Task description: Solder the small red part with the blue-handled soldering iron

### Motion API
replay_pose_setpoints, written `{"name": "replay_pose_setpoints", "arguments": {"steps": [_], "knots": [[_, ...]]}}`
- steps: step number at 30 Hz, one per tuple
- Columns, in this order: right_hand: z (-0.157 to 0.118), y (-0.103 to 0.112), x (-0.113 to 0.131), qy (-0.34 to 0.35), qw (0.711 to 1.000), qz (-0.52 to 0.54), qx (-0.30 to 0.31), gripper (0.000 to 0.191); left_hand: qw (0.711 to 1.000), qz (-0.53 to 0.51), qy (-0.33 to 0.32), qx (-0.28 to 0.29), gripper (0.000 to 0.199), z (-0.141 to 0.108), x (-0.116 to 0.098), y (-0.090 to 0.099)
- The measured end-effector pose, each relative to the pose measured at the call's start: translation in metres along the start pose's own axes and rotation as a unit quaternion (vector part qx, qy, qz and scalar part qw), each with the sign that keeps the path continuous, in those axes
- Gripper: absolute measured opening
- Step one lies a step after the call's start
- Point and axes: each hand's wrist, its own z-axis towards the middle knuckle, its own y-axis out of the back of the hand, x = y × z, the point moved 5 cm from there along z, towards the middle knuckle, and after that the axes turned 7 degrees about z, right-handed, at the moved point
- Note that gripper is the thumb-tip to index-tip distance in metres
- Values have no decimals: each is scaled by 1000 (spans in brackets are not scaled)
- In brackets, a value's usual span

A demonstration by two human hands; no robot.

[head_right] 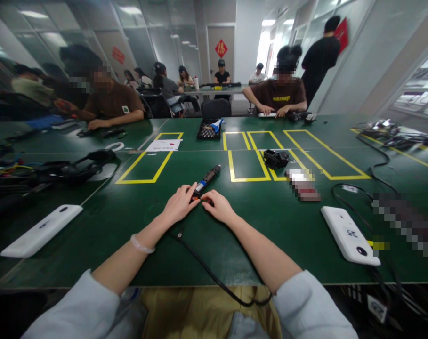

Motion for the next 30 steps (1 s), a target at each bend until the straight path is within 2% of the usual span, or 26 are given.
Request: {"name": "replay_pose_setpoints", "arguments": {"steps": [4, 10, 14, 18, 23, 26, 30], "knots": [[0, 1, -7, -15, 1000, 1, 4, 16, 998, 25, 55, 21, 66, 1, 40, -3], [0, 0, -10, -17, 1000, -3, 13, 13, 982, 33, 176, 58, 68, -4, 128, -8], [0, 0, -10, -14, 1000, -1, 15, 13, 962, 36, 266, 56, 70, -16, 185, -7], [1, 0, -8, -12, 1000, -6, 15, 13, 940, 33, 338, 39, 70, -32, 229, -3], [0, -1, -9, -13, 1000, -12, 18, 13, 916, 49, 398, 10, 63, -49, 255, 4], [0, -2, -11, -12, 1000, -16, 19, 13, 908, 68, 412, -25, 58, -54, 257, 9], [0, -2, -12, -11, 1000, -22, 20, 13, 903, 62, 413, -101, 58, -57, 254, 13]]}}
